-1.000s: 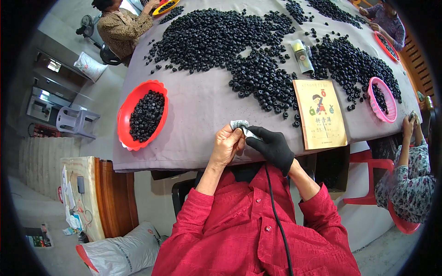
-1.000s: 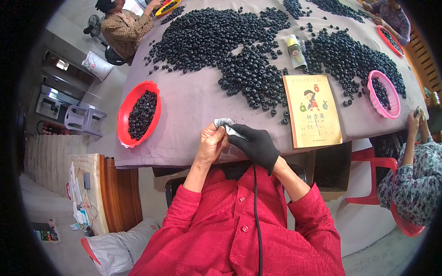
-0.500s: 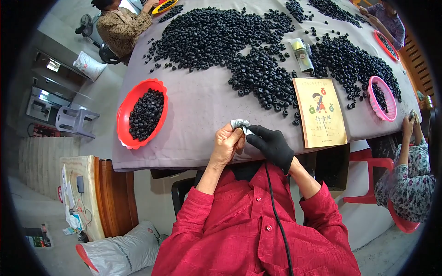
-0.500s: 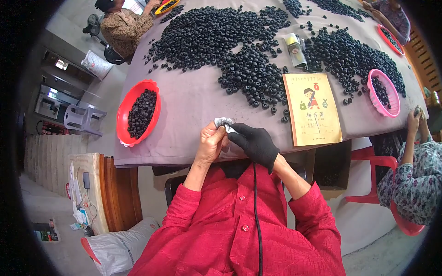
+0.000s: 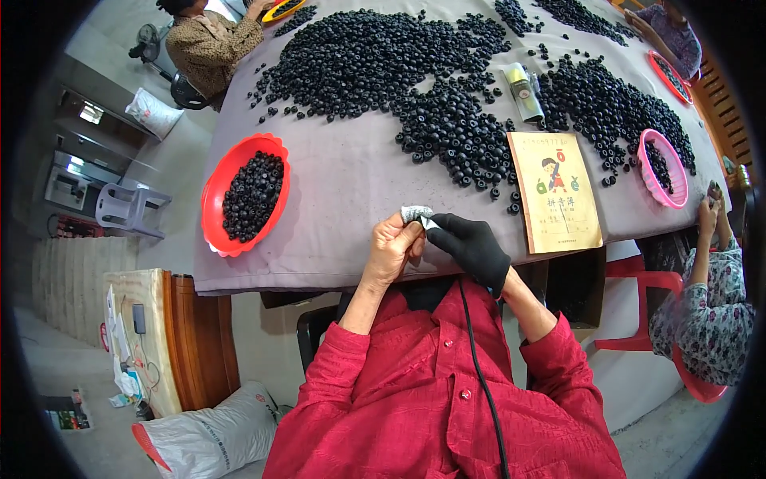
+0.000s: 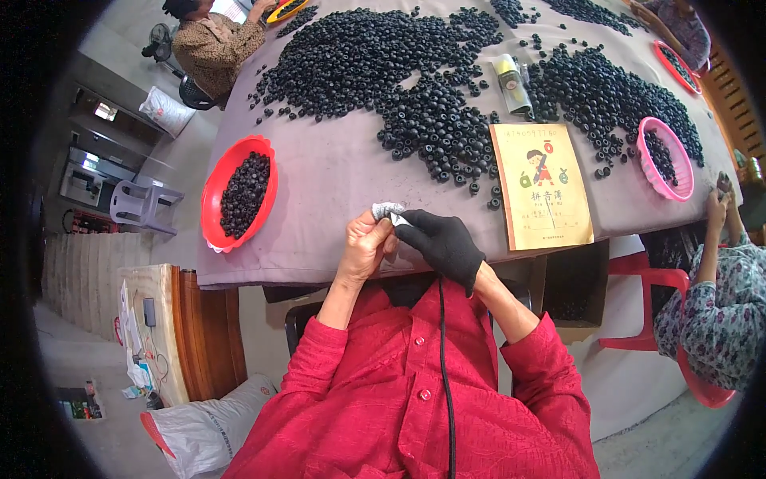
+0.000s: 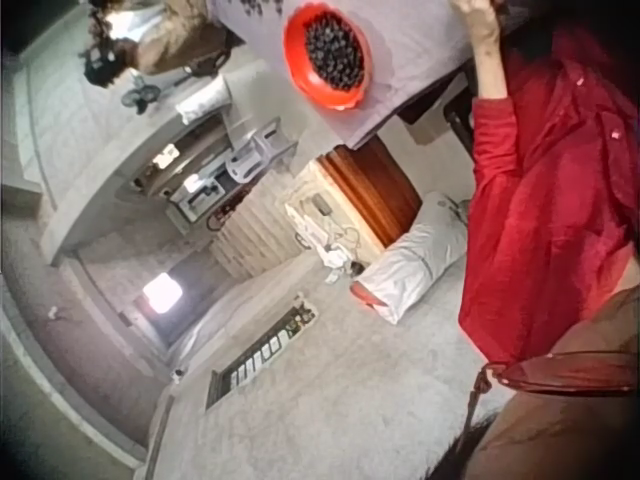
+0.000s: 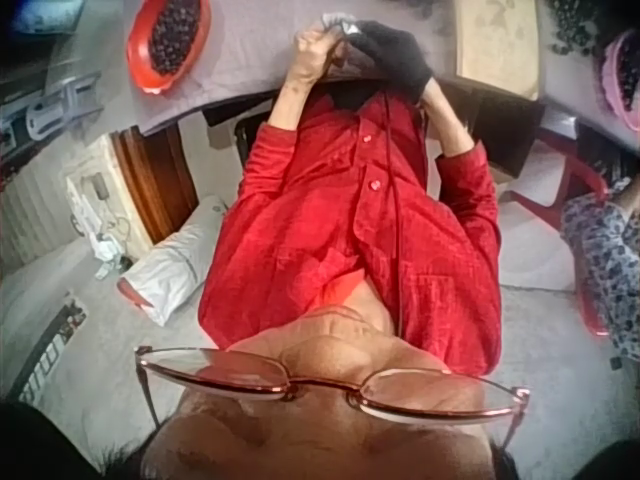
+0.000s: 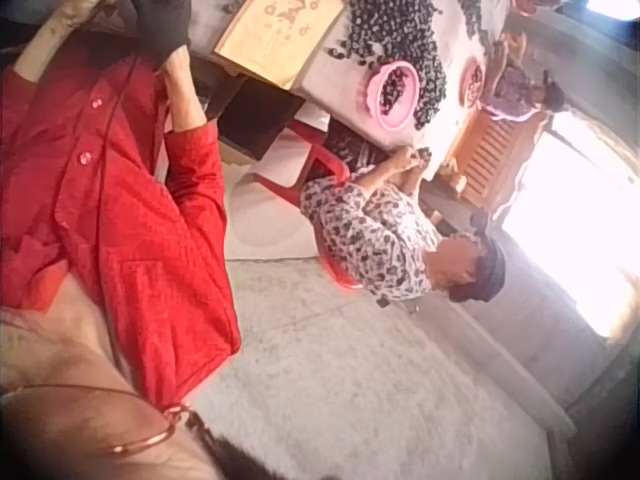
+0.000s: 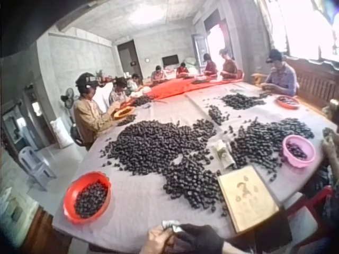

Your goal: The person sorts small black plastic components by hand into a red bowl and a pink bowl.

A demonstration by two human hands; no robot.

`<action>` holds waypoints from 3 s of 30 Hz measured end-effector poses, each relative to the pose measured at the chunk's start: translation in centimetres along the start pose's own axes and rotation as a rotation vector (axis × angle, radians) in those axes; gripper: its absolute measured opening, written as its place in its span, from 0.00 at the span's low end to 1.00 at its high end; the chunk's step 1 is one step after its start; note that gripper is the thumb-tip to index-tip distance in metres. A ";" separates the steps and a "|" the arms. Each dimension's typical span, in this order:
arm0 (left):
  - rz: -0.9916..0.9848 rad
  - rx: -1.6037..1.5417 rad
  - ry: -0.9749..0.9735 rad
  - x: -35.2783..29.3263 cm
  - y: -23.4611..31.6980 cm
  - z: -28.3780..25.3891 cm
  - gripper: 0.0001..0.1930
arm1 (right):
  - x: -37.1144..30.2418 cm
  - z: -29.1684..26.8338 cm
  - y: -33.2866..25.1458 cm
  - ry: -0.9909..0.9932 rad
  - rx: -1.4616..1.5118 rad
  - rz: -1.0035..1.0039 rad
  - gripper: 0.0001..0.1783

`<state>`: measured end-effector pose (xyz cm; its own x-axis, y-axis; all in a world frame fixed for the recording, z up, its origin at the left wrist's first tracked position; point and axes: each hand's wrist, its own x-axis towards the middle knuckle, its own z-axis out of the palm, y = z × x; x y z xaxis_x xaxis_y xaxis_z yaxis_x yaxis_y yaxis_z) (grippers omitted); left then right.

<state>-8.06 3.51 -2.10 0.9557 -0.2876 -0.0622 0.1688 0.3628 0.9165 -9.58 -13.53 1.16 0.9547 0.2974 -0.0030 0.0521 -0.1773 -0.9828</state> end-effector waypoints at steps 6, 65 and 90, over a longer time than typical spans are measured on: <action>-0.002 -0.169 -0.046 0.2 -0.2 -0.2 0.08 | -0.4 0.0 0.3 0.018 -0.049 -0.075 0.19; 0.482 1.433 0.187 10.7 2.1 -0.5 0.10 | -0.3 -0.3 0.6 0.067 0.048 0.010 0.21; -0.129 -0.120 0.036 -0.1 0.5 1.2 0.06 | -0.1 0.4 0.5 0.262 0.077 -0.006 0.19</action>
<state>-8.40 2.65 -1.12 0.9319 -0.3072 -0.1929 0.3164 0.4285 0.8463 -9.74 -13.22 0.56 0.9982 0.0431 0.0409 0.0451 -0.1017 -0.9938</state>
